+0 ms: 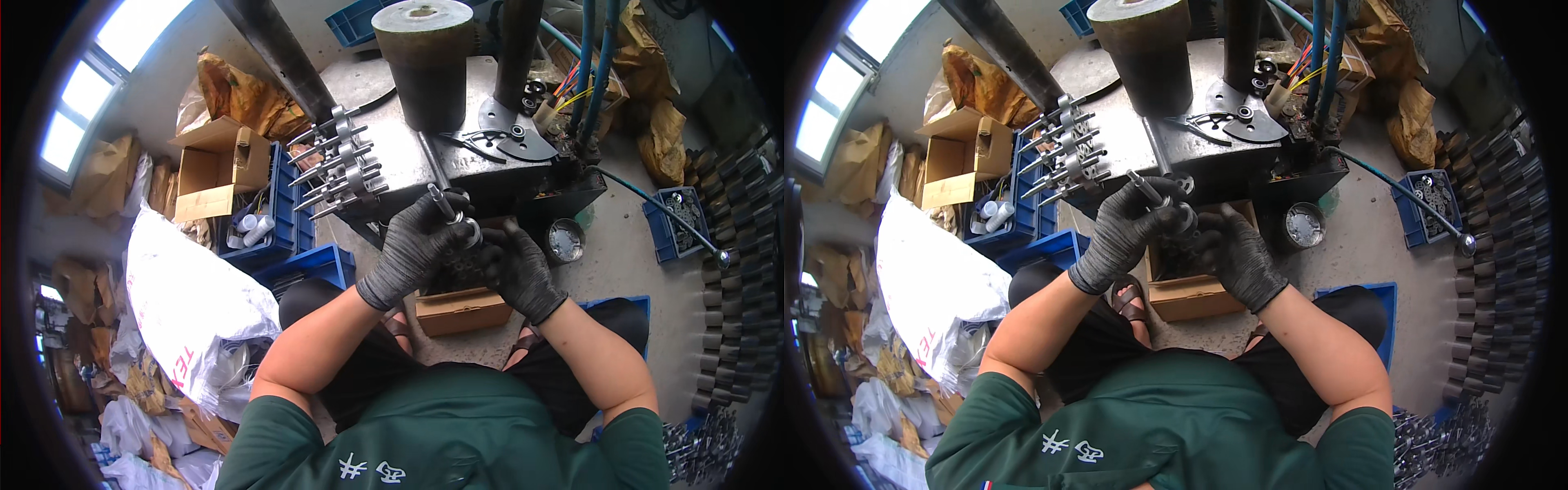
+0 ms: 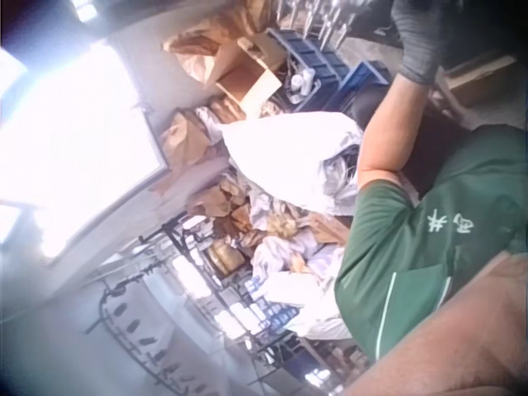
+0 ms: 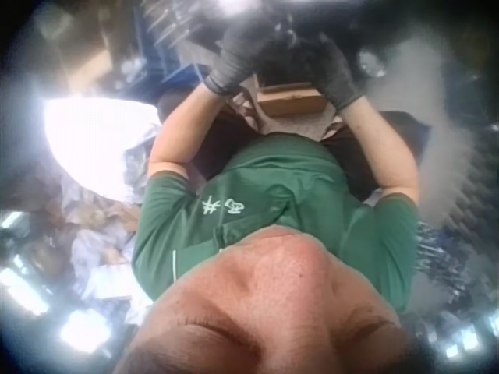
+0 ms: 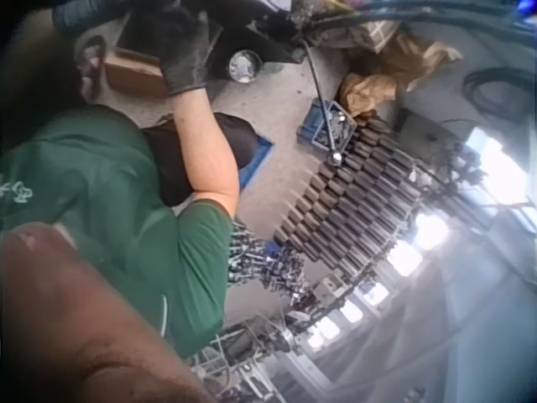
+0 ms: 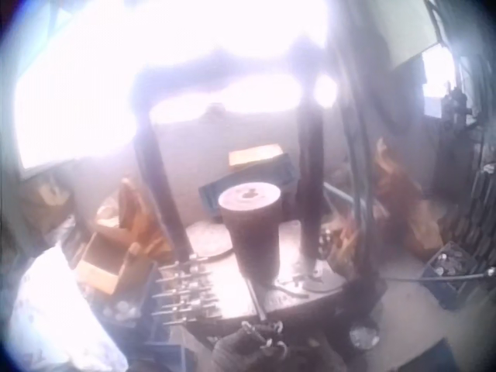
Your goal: Assembling metal components by sliding rings onto a rod and using a press machine.
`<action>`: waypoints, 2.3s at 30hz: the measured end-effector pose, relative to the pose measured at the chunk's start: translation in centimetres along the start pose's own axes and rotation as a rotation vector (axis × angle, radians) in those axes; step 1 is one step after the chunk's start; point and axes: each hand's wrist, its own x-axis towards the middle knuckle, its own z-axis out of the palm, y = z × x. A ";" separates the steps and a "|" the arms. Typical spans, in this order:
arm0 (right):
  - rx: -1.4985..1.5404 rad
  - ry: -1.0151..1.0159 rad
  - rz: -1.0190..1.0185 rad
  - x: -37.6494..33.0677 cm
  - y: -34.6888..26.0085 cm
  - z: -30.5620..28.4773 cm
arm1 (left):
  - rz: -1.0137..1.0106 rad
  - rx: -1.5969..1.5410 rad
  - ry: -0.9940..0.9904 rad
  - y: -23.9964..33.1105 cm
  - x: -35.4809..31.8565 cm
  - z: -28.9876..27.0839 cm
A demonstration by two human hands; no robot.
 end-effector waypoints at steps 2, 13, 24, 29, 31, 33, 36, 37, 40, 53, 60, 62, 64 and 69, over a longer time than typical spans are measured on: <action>-0.048 0.040 -0.025 0.2 0.3 -0.6 | 0.010 0.038 0.037 0.3 -0.3 0.4; -0.546 0.163 -0.306 -1.7 1.5 3.2 | 0.308 0.511 0.242 3.1 0.4 -2.1; -0.903 -0.145 -0.274 -3.9 1.9 7.8 | 0.310 0.232 0.529 9.3 9.1 -31.5; -0.806 -0.001 -0.281 -3.1 0.8 4.4 | -0.102 -0.487 0.684 8.3 15.9 -19.2; -0.819 0.000 -0.316 -2.3 1.4 4.3 | -0.072 -0.383 0.819 8.2 15.9 -20.1; -0.800 -0.011 -0.282 -2.6 1.4 4.7 | -0.099 -0.410 0.761 7.0 15.8 -23.0; -0.796 -0.084 -0.246 -2.5 2.3 5.2 | -0.044 -0.329 0.644 5.3 14.2 -30.6; -0.810 -0.119 -0.249 -2.5 2.5 5.4 | 0.007 -0.124 0.547 5.3 13.6 -32.6; -0.796 -0.080 -0.214 -2.8 2.3 5.1 | -0.066 -0.096 0.506 5.3 13.5 -32.0; -0.819 -0.082 -0.227 -2.4 2.3 4.3 | 0.916 2.339 -0.261 12.8 10.7 -16.4; -0.849 -0.113 -0.247 -2.0 2.7 3.8 | 0.549 2.473 -0.615 13.0 14.9 -15.8; -0.860 -0.108 -0.235 -2.1 2.6 3.9 | 0.527 2.493 -0.601 13.0 15.1 -16.3; -0.857 -0.093 -0.212 -2.2 2.3 4.0 | 0.517 2.500 -0.594 12.8 15.5 -16.4; -0.859 -0.119 -0.228 -2.5 2.1 4.4 | 0.552 2.428 -0.522 12.6 16.0 -16.3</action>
